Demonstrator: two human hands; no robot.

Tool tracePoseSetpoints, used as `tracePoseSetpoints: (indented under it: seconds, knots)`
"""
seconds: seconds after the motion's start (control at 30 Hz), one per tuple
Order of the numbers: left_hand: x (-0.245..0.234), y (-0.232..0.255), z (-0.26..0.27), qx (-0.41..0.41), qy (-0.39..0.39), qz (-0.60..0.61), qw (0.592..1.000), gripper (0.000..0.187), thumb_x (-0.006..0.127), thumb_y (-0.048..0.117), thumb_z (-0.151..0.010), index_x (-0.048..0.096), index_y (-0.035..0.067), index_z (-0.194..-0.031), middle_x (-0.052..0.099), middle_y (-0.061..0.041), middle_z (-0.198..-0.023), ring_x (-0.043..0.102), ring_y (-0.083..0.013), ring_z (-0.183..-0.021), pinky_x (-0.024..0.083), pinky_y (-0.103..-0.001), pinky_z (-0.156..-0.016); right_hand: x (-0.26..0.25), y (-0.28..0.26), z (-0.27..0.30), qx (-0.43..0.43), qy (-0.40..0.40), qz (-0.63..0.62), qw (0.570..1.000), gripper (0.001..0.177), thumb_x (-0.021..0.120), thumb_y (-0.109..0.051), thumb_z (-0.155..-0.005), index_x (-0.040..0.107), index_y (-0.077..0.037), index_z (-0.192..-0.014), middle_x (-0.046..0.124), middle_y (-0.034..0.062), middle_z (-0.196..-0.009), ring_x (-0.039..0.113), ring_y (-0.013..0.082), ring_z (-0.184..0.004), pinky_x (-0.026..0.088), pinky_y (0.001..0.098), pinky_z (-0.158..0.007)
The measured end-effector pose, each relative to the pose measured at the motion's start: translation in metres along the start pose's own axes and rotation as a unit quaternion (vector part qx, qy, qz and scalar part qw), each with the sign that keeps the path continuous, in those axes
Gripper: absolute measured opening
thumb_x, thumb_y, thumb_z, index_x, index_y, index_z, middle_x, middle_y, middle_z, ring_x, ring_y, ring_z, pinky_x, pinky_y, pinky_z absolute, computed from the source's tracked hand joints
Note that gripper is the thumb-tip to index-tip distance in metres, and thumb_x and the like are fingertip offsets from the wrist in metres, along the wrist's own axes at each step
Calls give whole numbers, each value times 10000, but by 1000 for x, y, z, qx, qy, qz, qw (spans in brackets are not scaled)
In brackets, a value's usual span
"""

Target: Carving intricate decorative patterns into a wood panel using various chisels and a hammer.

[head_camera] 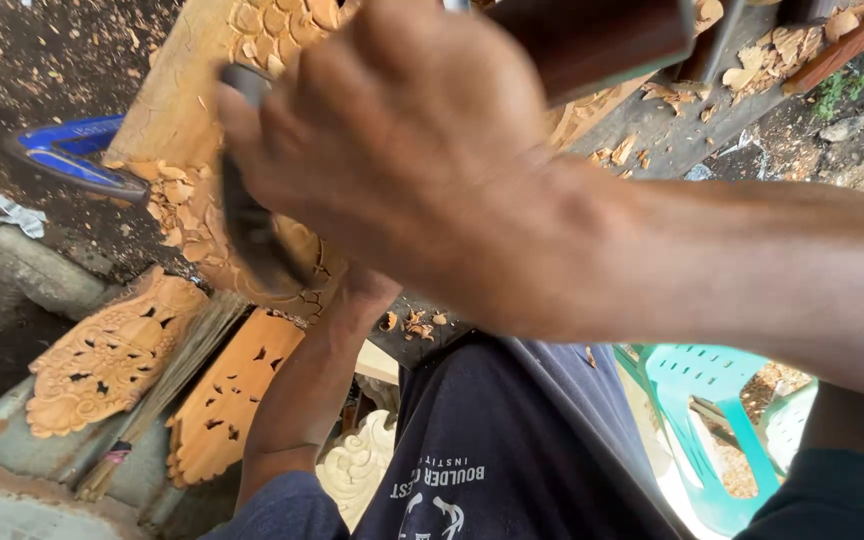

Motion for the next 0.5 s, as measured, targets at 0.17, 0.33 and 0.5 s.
tracePoseSetpoints:
  seconds: [0.17, 0.33, 0.5]
  knots:
    - [20, 38, 8, 69, 12, -304, 950, 516, 739, 186, -1010, 469, 36, -1424, 564, -86, -1350, 603, -208, -1196, 512, -383, -1046, 6, 0, 15, 40, 125, 57, 990, 584, 720, -281, -824, 595, -276, -1394, 604, -80, -643, 599, 68, -505, 393, 234, -412]
    - [77, 54, 27, -59, 35, -130, 989, 548, 709, 110, -1029, 410, -47, -1460, 608, -139, -1402, 652, -197, -1237, 556, -391, -1046, 16, 14, 30, -49, 85, -67, 993, 546, 685, -343, -906, 593, -284, -1442, 625, -12, -592, 561, 91, -383, 395, 251, -326]
    - [88, 59, -12, -9, 246, 462, 852, 675, 701, 413, -893, 492, 10, -1392, 600, -123, -1353, 657, -270, -1189, 571, -415, -988, 15, 7, 9, -78, 152, -74, 982, 557, 685, -317, -931, 568, -322, -1476, 603, -23, -611, 532, 99, -387, 401, 274, -350]
Point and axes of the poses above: each hand's wrist, its own z-axis away from the middle knuckle, its own x-axis out of the palm, y = z × x, the point moved 3 cm from there along -z, towards the middle knuckle
